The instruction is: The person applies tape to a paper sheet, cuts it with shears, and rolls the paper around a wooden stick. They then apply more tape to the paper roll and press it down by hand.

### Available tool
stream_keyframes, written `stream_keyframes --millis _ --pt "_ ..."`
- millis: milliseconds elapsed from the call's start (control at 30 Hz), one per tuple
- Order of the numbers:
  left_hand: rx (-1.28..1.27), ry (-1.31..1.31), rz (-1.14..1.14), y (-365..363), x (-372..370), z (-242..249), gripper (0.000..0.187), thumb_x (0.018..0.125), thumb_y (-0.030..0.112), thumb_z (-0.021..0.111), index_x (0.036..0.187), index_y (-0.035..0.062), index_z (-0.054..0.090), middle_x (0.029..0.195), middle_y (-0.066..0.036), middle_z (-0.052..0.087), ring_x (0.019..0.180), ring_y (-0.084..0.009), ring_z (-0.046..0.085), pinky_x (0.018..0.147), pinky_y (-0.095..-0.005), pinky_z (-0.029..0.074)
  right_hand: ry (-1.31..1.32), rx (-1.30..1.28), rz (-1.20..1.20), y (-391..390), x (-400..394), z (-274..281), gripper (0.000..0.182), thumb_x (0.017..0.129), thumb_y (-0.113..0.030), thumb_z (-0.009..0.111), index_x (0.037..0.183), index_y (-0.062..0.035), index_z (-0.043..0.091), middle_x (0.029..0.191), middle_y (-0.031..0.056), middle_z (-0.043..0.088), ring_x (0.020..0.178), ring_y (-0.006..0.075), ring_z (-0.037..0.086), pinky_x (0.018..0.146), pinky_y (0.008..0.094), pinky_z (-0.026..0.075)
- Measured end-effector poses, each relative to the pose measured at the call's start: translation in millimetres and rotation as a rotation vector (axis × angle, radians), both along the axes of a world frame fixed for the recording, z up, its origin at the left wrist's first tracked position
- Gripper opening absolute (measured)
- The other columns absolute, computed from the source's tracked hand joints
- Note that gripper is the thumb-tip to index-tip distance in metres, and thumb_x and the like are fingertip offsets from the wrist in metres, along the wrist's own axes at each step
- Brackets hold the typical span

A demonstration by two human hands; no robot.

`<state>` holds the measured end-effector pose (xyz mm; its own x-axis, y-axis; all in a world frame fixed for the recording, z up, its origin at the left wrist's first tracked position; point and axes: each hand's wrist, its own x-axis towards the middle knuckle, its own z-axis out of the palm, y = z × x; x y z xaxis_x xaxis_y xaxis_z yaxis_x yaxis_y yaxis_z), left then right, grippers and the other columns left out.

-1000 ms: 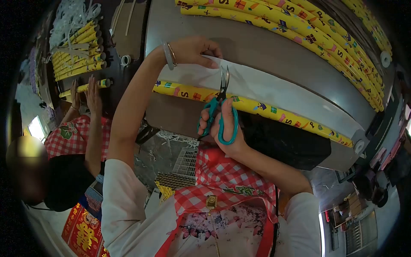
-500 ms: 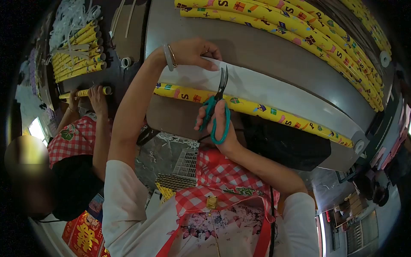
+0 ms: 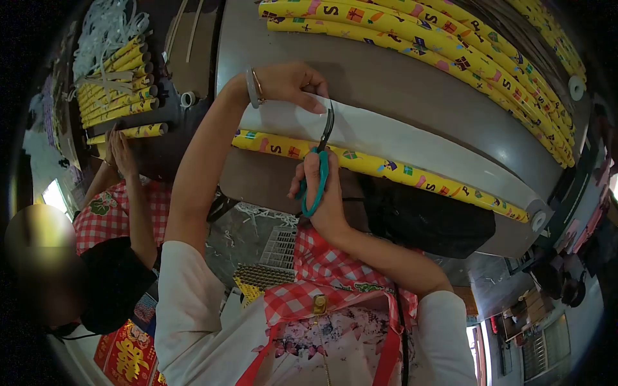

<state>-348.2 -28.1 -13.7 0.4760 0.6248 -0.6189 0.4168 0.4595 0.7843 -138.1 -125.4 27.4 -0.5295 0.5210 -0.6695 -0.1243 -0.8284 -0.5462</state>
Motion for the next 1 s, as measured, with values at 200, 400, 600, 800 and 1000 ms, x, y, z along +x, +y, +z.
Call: stream_keyframes --millis 200,400,600,800,1000 --pt "-0.008 -0.022 0.009 1 0 -3 0.029 0.079 0.023 0.074 0.096 0.0007 0.065 0.08 0.0 0.066 0.072 -0.0066 0.056 0.066 -0.0233 0.044 -0.039 -0.025 -0.022 -1 -1 -3 0.034 0.098 -0.035 0.047 0.113 -0.0054 0.038 0.081 0.0052 0.045 0.058 0.0126 0.05 0.052 0.0285 0.048" --pt "-0.015 -0.042 0.026 0 0 -2 0.027 0.079 0.021 0.074 0.095 0.0008 0.065 0.08 0.0 0.066 0.072 -0.0062 0.055 0.066 -0.0231 0.044 -0.077 -0.029 0.021 3 -1 2 0.033 0.098 -0.032 0.047 0.113 -0.0042 0.039 0.079 0.0045 0.045 0.056 0.0121 0.05 0.051 0.0274 0.048" --pt "-0.067 -0.099 0.033 2 0 3 0.027 0.08 0.022 0.074 0.093 0.0006 0.064 0.08 0.0 0.065 0.072 -0.0058 0.055 0.066 -0.0228 0.043 -0.03 -0.061 0.026 3 1 6 0.029 0.099 -0.035 0.046 0.104 -0.0069 0.04 0.079 0.0046 0.045 0.058 0.0116 0.05 0.052 0.0282 0.049" --pt "-0.034 -0.112 0.048 0 -1 -7 0.025 0.08 0.019 0.074 0.093 0.0008 0.064 0.08 0.001 0.065 0.072 -0.0049 0.055 0.066 -0.0218 0.043 -0.017 -0.063 0.005 4 3 3 0.034 0.098 -0.042 0.043 0.099 -0.0092 0.038 0.079 0.0049 0.046 0.059 0.0118 0.05 0.053 0.0292 0.05" --pt "-0.035 -0.087 0.028 2 -2 -7 0.025 0.08 0.02 0.074 0.093 0.0009 0.064 0.081 0.001 0.065 0.072 -0.0048 0.055 0.066 -0.0212 0.043 -0.032 -0.045 0.026 8 2 7 0.039 0.096 -0.048 0.045 0.1 -0.0099 0.038 0.078 0.0045 0.045 0.059 0.0114 0.051 0.051 0.0296 0.05"
